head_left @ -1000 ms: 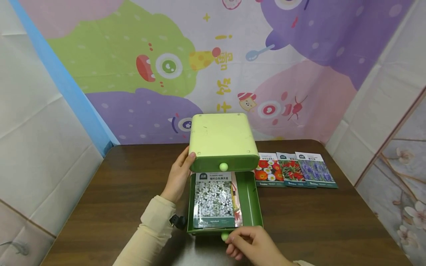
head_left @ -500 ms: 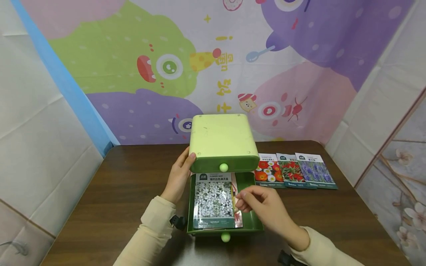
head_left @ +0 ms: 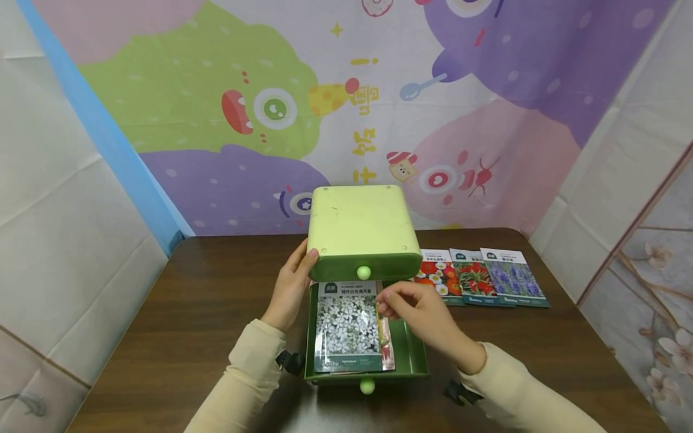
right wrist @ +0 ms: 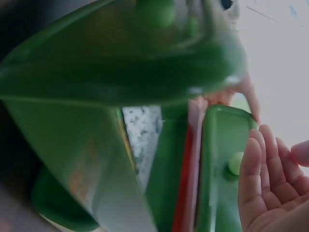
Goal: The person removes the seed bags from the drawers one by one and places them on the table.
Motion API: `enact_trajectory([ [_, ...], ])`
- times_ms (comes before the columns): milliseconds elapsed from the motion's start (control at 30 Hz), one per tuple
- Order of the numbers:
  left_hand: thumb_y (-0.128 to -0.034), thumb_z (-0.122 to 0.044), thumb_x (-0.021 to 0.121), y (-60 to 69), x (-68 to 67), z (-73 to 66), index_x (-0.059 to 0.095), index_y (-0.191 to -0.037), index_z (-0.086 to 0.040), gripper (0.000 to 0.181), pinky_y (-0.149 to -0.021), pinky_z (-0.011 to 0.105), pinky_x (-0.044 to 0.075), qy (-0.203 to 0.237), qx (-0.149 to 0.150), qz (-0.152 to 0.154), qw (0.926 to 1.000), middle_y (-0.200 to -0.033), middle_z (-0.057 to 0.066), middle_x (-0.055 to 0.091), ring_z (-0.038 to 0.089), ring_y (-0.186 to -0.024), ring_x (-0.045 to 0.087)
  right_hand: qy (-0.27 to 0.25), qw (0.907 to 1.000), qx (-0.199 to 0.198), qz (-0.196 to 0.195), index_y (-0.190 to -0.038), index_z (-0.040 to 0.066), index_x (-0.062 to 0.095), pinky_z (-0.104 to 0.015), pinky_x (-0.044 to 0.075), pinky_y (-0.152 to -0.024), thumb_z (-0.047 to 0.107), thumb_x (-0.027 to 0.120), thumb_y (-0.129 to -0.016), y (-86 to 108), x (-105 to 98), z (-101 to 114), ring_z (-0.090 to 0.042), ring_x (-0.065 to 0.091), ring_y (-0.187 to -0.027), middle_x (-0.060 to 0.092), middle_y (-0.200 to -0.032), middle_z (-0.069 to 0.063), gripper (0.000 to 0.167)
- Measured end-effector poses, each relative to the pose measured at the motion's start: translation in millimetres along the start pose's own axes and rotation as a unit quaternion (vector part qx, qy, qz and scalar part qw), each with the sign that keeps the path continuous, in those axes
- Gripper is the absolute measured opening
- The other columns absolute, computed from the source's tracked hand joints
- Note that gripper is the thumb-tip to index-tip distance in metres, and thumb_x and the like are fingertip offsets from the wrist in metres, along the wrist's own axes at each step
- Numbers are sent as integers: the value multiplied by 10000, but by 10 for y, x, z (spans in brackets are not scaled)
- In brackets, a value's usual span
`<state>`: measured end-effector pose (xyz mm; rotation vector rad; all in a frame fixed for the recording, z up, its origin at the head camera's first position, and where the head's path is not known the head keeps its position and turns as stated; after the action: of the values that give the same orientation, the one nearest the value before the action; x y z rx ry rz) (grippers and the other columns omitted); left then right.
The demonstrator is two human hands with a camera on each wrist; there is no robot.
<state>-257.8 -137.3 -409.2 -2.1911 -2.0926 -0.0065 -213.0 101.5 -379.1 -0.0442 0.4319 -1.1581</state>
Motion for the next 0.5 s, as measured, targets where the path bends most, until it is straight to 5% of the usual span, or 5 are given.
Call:
enact_trajectory([
  [233,-1006,-447,513,-1,1,10,290,-1545,-260,613,-1128,539,333,10,15,12,10000,-1585,-3,311,228,-1422,371,867,9939,270,623,-1107,70,722,-291,569,-750,264,562,-1011,-21,127,-141,-239,692,-833,727,-1022,-73,269],
  [400,-1003,-451,519,0,3,11,288,-1546,-261,620,-1117,531,343,27,-2,5,10000,-1586,-4,309,229,-1422,371,1813,9780,73,1034,-1247,113,666,-268,538,-772,282,573,-1002,-18,211,-169,-136,651,-884,687,-1164,-26,311],
  [500,-1002,-455,520,-6,-2,14,286,-1546,-268,622,-1113,529,346,-25,-28,-22,10000,-1590,-8,304,233,-1427,364,2334,9650,-48,1199,-1326,113,611,-255,501,-725,299,578,-997,-24,247,-179,-73,574,-846,659,-1090,-13,378],
])
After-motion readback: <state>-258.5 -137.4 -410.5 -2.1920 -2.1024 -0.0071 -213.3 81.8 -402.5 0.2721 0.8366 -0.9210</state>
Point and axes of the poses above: each hand's wrist, its own y-axis away from the middle knuckle, its own x-axis out of the palm, z = x × y, the point moved 4 cm from there along -y, towards the middle knuckle
